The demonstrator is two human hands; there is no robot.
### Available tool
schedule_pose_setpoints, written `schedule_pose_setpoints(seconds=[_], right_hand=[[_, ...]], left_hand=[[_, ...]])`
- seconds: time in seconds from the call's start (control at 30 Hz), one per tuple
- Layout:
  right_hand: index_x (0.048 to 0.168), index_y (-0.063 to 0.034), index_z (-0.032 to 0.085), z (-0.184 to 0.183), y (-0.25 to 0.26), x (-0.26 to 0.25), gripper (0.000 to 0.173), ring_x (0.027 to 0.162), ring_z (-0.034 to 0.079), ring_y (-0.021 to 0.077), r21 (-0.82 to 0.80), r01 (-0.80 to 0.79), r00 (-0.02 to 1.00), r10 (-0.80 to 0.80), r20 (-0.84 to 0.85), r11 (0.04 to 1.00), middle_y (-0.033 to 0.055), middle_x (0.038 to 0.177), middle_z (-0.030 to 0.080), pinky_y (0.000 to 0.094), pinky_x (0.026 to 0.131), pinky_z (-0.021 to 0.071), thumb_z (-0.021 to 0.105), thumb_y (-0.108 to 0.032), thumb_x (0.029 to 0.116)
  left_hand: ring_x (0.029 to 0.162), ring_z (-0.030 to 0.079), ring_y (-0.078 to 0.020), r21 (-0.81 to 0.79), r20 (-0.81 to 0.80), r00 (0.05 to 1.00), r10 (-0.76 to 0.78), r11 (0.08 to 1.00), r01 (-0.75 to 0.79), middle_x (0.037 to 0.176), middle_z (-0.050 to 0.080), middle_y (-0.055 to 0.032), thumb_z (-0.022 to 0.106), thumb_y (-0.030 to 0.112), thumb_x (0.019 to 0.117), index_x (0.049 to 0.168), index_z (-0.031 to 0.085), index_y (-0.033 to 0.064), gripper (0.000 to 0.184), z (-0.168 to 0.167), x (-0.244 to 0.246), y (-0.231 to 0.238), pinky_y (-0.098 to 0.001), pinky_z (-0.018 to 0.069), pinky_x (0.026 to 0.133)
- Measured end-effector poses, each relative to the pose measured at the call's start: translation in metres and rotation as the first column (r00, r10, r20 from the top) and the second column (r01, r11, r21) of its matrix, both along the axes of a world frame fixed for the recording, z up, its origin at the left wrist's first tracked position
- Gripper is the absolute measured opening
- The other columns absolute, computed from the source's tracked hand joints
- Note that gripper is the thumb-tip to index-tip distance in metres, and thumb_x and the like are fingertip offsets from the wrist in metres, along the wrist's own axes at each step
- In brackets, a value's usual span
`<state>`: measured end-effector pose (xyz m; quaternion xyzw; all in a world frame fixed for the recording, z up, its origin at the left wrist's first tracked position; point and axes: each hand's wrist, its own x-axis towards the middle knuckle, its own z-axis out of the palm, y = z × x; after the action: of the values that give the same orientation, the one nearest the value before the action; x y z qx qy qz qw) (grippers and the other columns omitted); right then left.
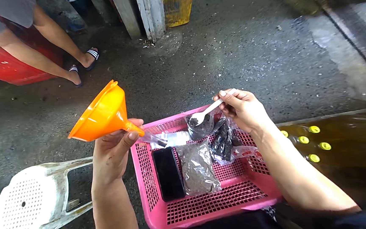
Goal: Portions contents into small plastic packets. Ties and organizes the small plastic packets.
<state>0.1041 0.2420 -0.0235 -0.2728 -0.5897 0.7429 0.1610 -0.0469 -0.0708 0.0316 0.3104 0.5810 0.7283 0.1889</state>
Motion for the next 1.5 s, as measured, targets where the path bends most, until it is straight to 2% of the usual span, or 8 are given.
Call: schedule_pose_setpoints(seconds=[0.6,0.83,0.93,1.07,1.13,1.23,1.37,1.5], right_hand=[[0.101,-0.0106,0.074,0.002,-0.004,0.002,0.020,0.055,0.055,0.0021,0.223,-0.025,1.000,0.021,0.018,0.974,-0.0016,0.076,0.069,0.0151,0.049,0.0446,0.057,-0.020,0.1059],[0.098,-0.0097,0.069,-0.005,0.007,-0.004,0.026,0.049,0.047,0.0001,-0.062,0.045,0.999,-0.044,0.026,0.997,-0.0021,0.071,0.064,0.0136,0.044,0.0378,0.050,-0.023,0.1089],[0.096,-0.0101,0.070,-0.001,0.012,-0.004,0.029,0.049,0.046,0.0000,-0.116,0.109,0.994,-0.109,0.008,0.987,-0.0029,0.069,0.062,0.0138,0.044,0.0369,0.049,-0.025,0.1093],[0.094,-0.0092,0.070,0.017,0.017,-0.003,0.031,0.050,0.046,0.0010,-0.127,0.143,0.987,-0.151,-0.049,0.981,-0.0021,0.070,0.062,0.0140,0.044,0.0373,0.048,-0.024,0.1095],[0.094,-0.0099,0.070,0.033,0.017,-0.001,0.031,0.050,0.047,0.0007,-0.120,0.138,0.982,-0.151,-0.109,0.983,-0.0024,0.071,0.062,0.0137,0.045,0.0381,0.047,-0.023,0.1096],[0.093,-0.0125,0.071,0.061,0.009,0.006,0.031,0.049,0.046,-0.0004,-0.049,0.132,0.959,-0.140,-0.248,0.990,-0.0024,0.074,0.065,0.0128,0.044,0.0375,0.046,-0.022,0.1093],[0.095,-0.0160,0.073,0.087,-0.012,0.014,0.026,0.050,0.050,0.0000,0.170,0.106,0.920,-0.032,-0.390,0.980,-0.0032,0.078,0.068,0.0134,0.044,0.0421,0.051,-0.022,0.1071],[0.098,-0.0167,0.073,0.095,-0.034,0.019,0.016,0.058,0.059,0.0010,0.504,0.104,0.918,0.113,-0.381,0.857,-0.0067,0.081,0.070,0.0152,0.051,0.0517,0.059,-0.021,0.1045]], left_hand=[[0.098,0.073,-0.0123,-0.012,0.026,1.000,0.011,1.000,-0.011,0.109,0.077,-0.0034,0.076,0.027,0.0925,0.113,0.076,0.0171,0.023,-0.005,0.004,-0.004,-0.0286,0.0600,0.089],[0.098,0.073,-0.0124,-0.016,0.016,1.000,0.012,1.000,-0.012,0.109,0.077,-0.0029,0.075,0.026,0.0927,0.113,0.076,0.0183,0.022,-0.009,0.003,-0.003,-0.0287,0.0594,0.091],[0.098,0.073,-0.0121,-0.061,-0.032,0.999,0.017,0.998,-0.019,0.108,0.077,-0.0019,0.076,0.026,0.0928,0.114,0.075,0.0186,0.023,-0.014,0.009,0.001,-0.0280,0.0593,0.091],[0.098,0.074,-0.0215,-0.257,-0.115,0.986,0.124,0.955,-0.150,0.106,0.076,-0.0099,0.085,0.021,0.0844,0.120,0.064,-0.0017,0.047,-0.038,0.032,0.007,-0.0374,0.0619,0.090],[0.101,0.073,-0.0091,-0.346,-0.159,0.974,0.161,0.915,-0.208,0.107,0.076,-0.0020,0.087,0.015,0.0789,0.122,0.060,-0.0042,0.055,-0.042,0.044,0.015,-0.0279,0.0609,0.094],[0.096,0.069,0.0057,-0.421,-0.214,0.963,0.165,0.874,-0.243,0.100,0.075,0.0057,0.083,0.010,0.0745,0.113,0.065,-0.0008,0.043,-0.036,0.053,0.031,-0.0150,0.0578,0.089],[0.102,0.068,0.0033,-0.431,-0.345,0.935,0.078,0.872,-0.232,0.104,0.074,0.0024,0.080,0.016,0.0788,0.110,0.070,0.0021,0.036,-0.035,0.054,0.039,-0.0178,0.0557,0.095],[0.101,0.066,0.0049,-0.410,-0.410,0.910,0.062,0.878,-0.245,0.101,0.074,0.0047,0.078,0.019,0.0790,0.106,0.071,0.0050,0.031,-0.029,0.057,0.044,-0.0170,0.0537,0.095]])
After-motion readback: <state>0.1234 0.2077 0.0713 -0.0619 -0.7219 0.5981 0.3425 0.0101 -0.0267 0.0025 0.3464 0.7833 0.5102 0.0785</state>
